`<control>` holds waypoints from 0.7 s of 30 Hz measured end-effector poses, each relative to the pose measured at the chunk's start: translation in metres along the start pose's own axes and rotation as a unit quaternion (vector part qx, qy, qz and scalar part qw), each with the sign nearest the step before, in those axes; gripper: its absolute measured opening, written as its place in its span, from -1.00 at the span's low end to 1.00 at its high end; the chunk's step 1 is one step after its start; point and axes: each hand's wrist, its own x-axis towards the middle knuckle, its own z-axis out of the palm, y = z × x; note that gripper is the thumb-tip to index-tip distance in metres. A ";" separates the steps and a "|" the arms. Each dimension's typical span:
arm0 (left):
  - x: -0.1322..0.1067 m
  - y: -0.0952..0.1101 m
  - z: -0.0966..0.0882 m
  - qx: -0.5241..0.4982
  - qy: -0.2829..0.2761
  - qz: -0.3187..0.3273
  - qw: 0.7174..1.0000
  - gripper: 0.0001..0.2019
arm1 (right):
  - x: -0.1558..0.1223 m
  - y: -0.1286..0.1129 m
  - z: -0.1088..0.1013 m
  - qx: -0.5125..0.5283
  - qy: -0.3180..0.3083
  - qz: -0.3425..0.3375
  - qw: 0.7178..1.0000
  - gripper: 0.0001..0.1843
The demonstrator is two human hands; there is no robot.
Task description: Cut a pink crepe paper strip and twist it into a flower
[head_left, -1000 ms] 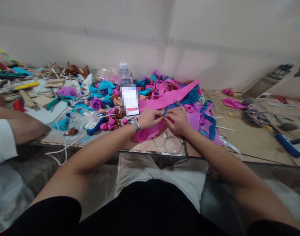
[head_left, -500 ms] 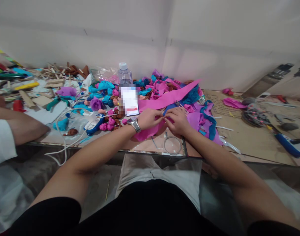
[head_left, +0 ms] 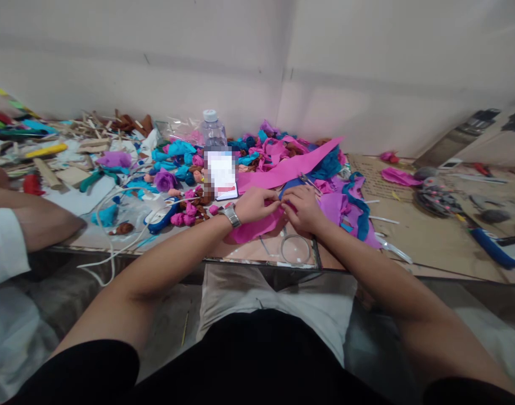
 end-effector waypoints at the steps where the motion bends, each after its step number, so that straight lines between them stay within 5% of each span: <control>1: 0.000 0.000 0.000 -0.001 0.000 0.002 1.000 -0.69 | 0.000 0.001 0.000 0.001 0.004 0.000 1.000 -0.91; 21: 0.000 -0.005 0.005 0.098 0.006 0.069 0.993 -0.75 | 0.001 0.002 -0.001 0.010 -0.020 -0.022 1.000 -0.89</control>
